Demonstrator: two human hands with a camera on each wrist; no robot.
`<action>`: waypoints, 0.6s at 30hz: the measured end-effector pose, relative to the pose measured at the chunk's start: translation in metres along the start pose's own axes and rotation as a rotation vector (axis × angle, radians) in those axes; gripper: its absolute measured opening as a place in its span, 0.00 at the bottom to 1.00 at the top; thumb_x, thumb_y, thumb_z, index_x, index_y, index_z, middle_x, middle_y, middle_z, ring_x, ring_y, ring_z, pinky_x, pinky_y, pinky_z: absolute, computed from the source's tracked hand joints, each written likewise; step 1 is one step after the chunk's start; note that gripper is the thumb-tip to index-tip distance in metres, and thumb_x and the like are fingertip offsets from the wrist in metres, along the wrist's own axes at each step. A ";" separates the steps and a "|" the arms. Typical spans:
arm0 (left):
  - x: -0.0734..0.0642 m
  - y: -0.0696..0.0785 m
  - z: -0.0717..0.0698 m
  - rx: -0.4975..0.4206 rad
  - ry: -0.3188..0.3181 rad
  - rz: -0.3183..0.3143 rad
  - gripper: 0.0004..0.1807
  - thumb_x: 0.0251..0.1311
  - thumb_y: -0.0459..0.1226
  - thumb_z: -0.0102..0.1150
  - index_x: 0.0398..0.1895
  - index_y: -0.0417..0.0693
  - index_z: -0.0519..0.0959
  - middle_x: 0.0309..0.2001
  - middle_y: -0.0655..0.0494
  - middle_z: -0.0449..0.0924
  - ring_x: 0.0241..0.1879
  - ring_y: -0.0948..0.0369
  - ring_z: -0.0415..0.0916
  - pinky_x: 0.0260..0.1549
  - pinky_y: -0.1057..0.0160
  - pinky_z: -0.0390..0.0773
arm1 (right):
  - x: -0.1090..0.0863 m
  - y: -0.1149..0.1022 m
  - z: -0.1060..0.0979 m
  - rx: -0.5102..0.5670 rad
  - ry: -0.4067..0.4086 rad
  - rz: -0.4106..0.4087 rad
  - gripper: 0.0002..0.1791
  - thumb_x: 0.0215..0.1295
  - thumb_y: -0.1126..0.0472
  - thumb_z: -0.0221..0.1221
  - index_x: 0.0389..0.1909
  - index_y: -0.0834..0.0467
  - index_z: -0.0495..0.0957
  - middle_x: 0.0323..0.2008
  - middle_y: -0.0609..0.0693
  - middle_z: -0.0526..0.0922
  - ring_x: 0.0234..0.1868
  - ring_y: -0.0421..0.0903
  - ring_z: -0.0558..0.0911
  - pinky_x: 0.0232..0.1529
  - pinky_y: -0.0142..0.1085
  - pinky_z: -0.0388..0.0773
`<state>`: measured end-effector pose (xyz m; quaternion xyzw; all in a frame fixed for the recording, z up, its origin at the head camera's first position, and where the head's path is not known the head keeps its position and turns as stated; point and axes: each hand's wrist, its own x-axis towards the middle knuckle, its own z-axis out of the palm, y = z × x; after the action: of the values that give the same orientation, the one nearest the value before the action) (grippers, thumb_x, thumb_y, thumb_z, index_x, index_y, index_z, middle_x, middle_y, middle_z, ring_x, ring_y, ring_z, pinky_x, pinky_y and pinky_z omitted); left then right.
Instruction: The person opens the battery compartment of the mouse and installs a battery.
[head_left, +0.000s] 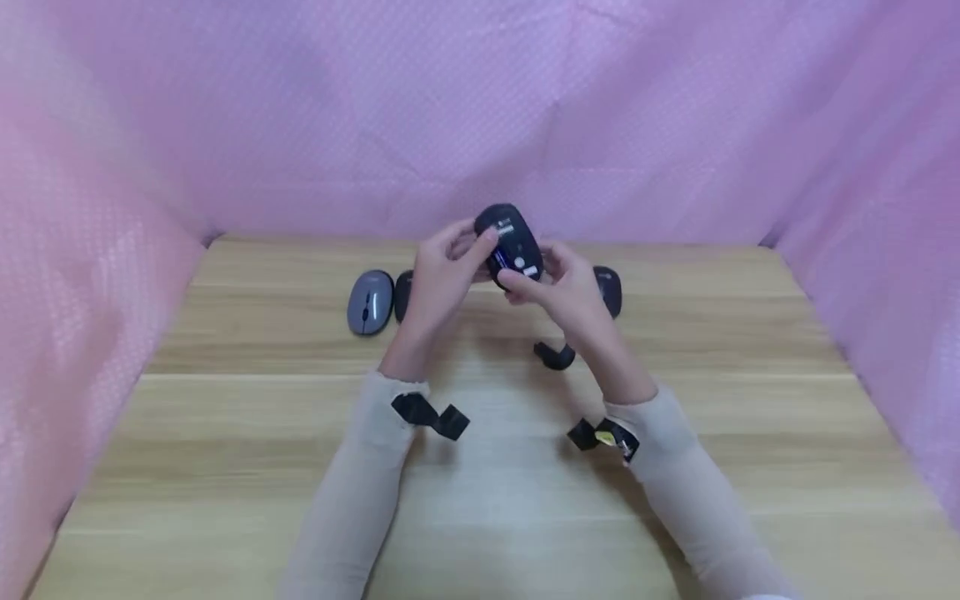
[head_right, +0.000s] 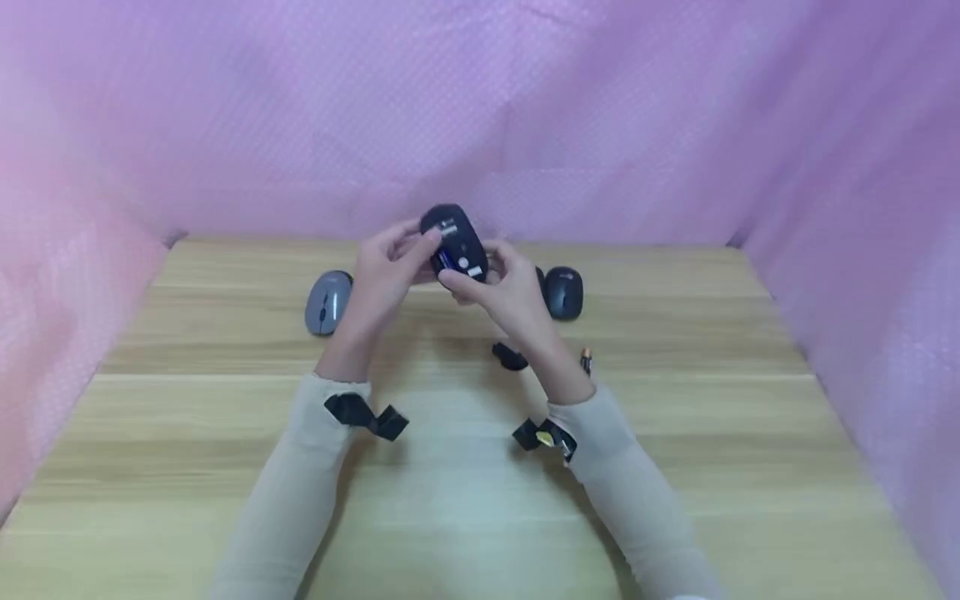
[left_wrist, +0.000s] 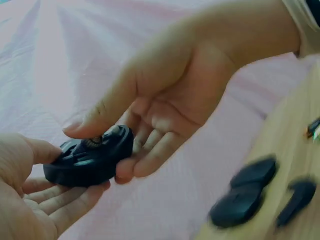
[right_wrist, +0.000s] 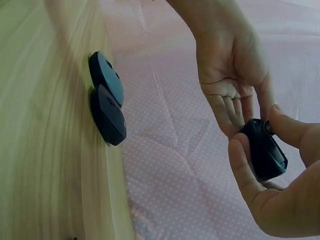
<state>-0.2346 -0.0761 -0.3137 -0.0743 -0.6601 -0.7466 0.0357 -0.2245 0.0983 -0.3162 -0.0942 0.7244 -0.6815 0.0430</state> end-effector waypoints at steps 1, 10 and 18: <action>-0.002 -0.001 0.001 0.000 -0.017 -0.023 0.22 0.72 0.41 0.60 0.64 0.41 0.77 0.57 0.39 0.84 0.48 0.52 0.88 0.45 0.60 0.89 | -0.003 -0.001 -0.001 0.001 -0.010 0.013 0.31 0.64 0.60 0.70 0.66 0.62 0.72 0.50 0.59 0.83 0.35 0.44 0.88 0.45 0.40 0.90; -0.027 -0.016 -0.007 -0.013 -0.048 -0.089 0.20 0.72 0.40 0.60 0.63 0.41 0.78 0.54 0.38 0.85 0.42 0.54 0.89 0.44 0.58 0.90 | -0.025 0.016 0.004 0.001 -0.066 0.028 0.27 0.64 0.62 0.70 0.62 0.62 0.75 0.46 0.59 0.84 0.33 0.45 0.89 0.44 0.46 0.90; -0.029 -0.010 -0.007 0.050 -0.013 -0.094 0.21 0.71 0.41 0.62 0.64 0.43 0.78 0.54 0.40 0.86 0.46 0.54 0.88 0.43 0.61 0.90 | -0.024 0.016 0.013 -0.022 -0.024 0.044 0.29 0.62 0.62 0.71 0.63 0.63 0.74 0.46 0.60 0.84 0.34 0.45 0.89 0.42 0.44 0.91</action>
<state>-0.2082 -0.0832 -0.3285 -0.0470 -0.6817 -0.7301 -0.0019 -0.1995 0.0909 -0.3345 -0.0870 0.7333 -0.6711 0.0657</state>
